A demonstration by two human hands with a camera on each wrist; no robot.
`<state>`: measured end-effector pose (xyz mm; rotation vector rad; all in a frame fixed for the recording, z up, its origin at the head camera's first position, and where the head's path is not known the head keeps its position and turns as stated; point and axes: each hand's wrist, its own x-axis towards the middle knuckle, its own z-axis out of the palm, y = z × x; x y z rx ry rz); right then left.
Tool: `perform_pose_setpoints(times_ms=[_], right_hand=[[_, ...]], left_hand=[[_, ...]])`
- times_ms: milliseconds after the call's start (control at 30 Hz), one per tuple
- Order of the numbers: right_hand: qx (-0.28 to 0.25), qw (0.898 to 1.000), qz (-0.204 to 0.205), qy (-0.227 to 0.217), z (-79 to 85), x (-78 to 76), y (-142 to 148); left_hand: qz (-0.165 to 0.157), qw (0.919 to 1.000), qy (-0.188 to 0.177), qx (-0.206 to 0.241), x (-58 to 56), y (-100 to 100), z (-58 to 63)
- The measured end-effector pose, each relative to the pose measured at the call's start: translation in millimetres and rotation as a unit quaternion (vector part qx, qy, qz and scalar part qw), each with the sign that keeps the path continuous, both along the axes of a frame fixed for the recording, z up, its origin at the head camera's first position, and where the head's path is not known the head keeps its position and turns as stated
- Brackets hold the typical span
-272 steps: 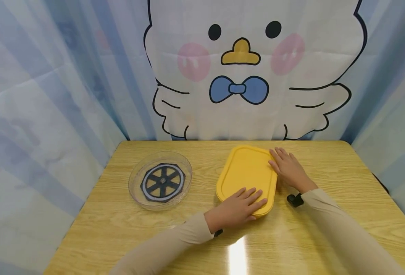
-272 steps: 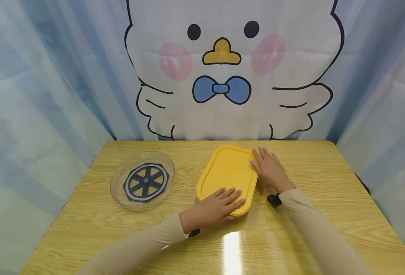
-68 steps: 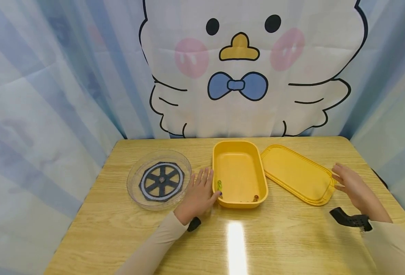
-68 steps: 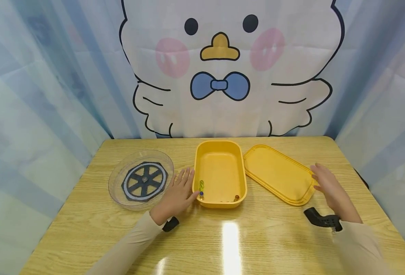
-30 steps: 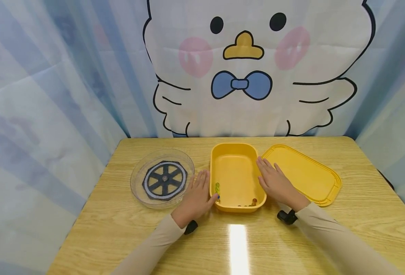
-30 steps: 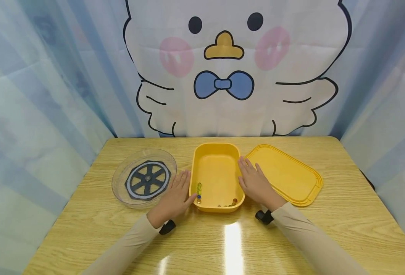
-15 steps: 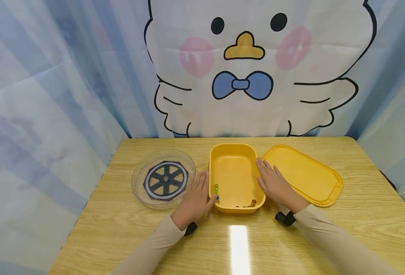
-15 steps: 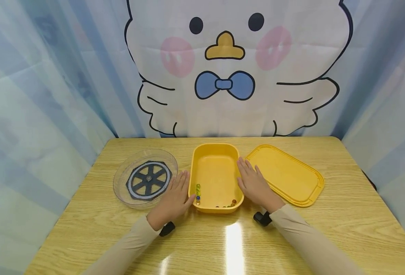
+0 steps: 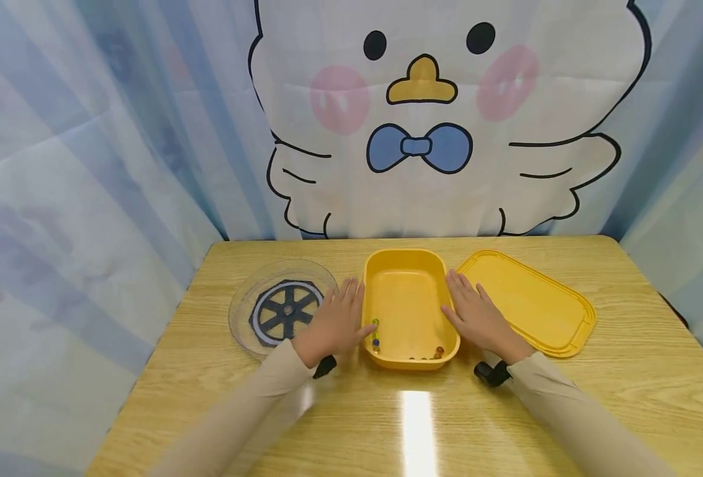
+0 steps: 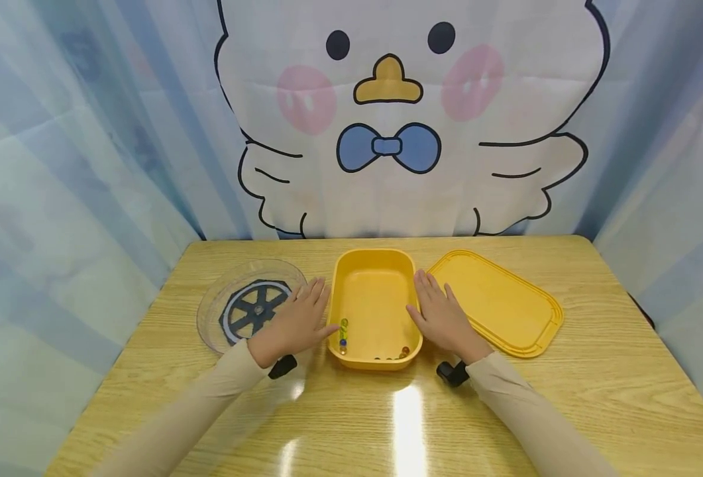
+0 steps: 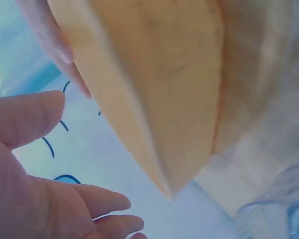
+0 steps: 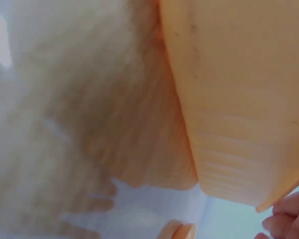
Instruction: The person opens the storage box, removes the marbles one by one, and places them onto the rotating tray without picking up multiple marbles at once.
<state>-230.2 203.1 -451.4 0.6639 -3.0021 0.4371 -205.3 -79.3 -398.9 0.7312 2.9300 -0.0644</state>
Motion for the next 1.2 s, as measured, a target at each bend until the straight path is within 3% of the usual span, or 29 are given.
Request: perform_pose_setpoints(times_ms=[233,367,433,533,633,700,800,900,1200], right_hand=[[0.025,0.999,-0.017,0.017,3.6,-7.7,-2.0],[0.041,0.999,-0.024,0.013,5.9,-9.6,-0.7],[0.047,0.999,-0.025,0.012,6.4,-11.2,0.4],[0.05,0.998,-0.025,0.008,6.1,-13.9,0.7],[0.049,0.998,-0.025,0.005,6.1,-15.2,-0.7],[0.047,0.999,-0.026,0.005,6.2,-15.5,-2.2],[0.044,0.999,-0.028,0.0,6.0,-16.0,-4.2],[0.041,0.999,-0.03,-0.006,5.9,-15.6,-6.1],[0.041,0.998,-0.036,0.002,8.9,-10.6,-6.8]], left_hand=[[-0.047,0.9988,-0.002,-0.015,-15.3,28.5,30.8],[-0.076,0.996,-0.031,0.033,-28.7,54.9,40.2],[-0.102,0.9904,-0.058,0.073,-37.8,67.7,39.9],[-0.162,0.9684,-0.128,0.14,-53.8,84.2,29.5],[-0.221,0.9388,-0.199,0.173,-67.9,98.5,12.4],[-0.243,0.9248,-0.231,0.18,-74.5,106.2,0.9],[-0.252,0.9164,-0.259,0.173,-79.5,114.0,-12.7],[-0.247,0.9138,-0.279,0.162,-81.3,118.1,-23.8],[-0.241,0.9024,-0.316,0.167,-75.6,123.0,-50.0]])
